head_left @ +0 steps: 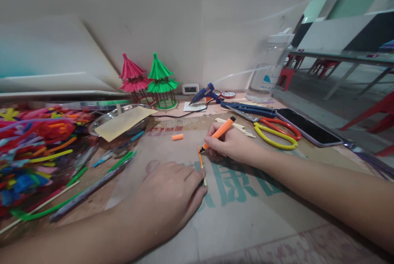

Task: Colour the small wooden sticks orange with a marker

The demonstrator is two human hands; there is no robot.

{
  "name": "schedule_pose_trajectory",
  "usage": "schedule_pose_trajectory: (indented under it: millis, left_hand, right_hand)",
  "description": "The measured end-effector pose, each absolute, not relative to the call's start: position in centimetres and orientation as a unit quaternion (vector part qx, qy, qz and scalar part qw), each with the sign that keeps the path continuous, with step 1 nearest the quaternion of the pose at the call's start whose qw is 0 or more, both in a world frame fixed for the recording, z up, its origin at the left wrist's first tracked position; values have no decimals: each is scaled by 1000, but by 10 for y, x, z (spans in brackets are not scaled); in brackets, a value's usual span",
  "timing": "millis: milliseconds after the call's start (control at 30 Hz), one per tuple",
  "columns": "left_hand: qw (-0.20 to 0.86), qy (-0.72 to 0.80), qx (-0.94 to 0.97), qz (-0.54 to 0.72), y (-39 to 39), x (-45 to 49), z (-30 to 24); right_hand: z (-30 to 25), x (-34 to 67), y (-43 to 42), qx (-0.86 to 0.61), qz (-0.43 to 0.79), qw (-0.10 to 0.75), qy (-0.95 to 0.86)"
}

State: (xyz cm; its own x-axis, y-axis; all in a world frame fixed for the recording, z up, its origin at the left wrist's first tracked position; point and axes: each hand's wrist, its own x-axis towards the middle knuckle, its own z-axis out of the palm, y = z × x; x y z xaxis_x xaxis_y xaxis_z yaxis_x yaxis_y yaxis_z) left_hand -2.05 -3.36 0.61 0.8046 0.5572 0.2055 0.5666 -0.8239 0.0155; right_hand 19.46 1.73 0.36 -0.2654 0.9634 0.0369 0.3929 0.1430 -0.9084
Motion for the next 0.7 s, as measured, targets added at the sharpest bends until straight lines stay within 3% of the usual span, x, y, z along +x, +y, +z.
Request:
schedule_pose_trajectory:
  millis: [700]
  left_hand:
    - [27,-301,-950,-80,-33,-21,7]
  right_hand:
    - [9,192,15,-534,393,341,-667]
